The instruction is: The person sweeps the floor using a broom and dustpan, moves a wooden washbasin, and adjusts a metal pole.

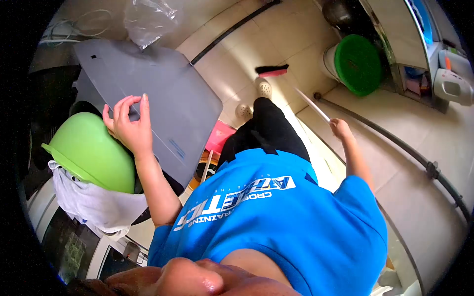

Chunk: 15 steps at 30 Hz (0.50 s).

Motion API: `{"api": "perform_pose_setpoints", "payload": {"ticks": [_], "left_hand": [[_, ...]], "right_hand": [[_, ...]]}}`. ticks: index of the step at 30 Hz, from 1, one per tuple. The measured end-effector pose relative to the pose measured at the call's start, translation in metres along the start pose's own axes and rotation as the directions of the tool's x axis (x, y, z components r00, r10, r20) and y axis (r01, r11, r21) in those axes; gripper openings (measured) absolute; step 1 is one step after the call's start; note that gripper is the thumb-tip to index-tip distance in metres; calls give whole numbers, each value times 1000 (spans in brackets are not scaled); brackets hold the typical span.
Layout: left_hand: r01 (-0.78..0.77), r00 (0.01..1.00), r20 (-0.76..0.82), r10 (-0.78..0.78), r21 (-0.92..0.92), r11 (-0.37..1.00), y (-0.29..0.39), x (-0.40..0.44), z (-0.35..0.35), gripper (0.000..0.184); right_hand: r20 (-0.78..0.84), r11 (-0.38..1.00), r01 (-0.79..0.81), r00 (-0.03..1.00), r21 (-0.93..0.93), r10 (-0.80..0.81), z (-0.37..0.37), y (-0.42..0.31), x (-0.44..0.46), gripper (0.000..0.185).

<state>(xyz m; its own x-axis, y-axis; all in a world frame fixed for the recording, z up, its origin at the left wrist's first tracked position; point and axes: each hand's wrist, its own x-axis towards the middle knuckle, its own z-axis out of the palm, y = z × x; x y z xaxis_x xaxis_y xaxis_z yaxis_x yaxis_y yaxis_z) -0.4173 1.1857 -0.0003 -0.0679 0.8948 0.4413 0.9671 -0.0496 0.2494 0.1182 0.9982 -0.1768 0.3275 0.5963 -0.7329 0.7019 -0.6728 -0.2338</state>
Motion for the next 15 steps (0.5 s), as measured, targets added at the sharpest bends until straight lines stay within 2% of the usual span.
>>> {"api": "perform_pose_setpoints", "payload": {"ticks": [1,2,4,6,8,10,12,13,14,15], "left_hand": [[6,1000,-8,-6,4,1000,1,0,0,15],[8,1000,-13,-8,9,1000,2,-1,-1,14],[7,1000,-8,-6,10,1000,1,-2,-2,14],[6,1000,2,-6,10,1000,2,-1,-1,14],[23,1000,-9,-22,46,999,5,-2,-2,13],[25,1000,0,-25,50,998,6,-3,-2,13],[22,1000,7,-23,58,998,6,-3,-1,13],[16,1000,20,-17,48,999,5,-3,-1,13],[8,999,30,-9,39,999,5,-3,-1,12],[1,999,33,-3,46,999,4,-4,0,12]], "right_hand": [[-4,990,106,994,-90,-107,0,7,-12,31],[23,996,-20,999,-90,22,-6,-31,-45,31],[25,1000,11,1000,-1,-11,13,-36,-76,31],[263,950,-244,946,193,190,25,-67,-108,32],[418,896,-142,907,421,-52,56,-73,-106,29],[409,898,-13,893,441,-188,76,-102,-90,23],[614,695,-342,769,633,-181,76,-144,-71,16],[690,535,-518,700,668,-183,86,-148,-54,14],[754,354,-671,623,652,-208,101,-146,-32,11],[845,175,-836,475,520,-244,114,-139,-9,12]]}}
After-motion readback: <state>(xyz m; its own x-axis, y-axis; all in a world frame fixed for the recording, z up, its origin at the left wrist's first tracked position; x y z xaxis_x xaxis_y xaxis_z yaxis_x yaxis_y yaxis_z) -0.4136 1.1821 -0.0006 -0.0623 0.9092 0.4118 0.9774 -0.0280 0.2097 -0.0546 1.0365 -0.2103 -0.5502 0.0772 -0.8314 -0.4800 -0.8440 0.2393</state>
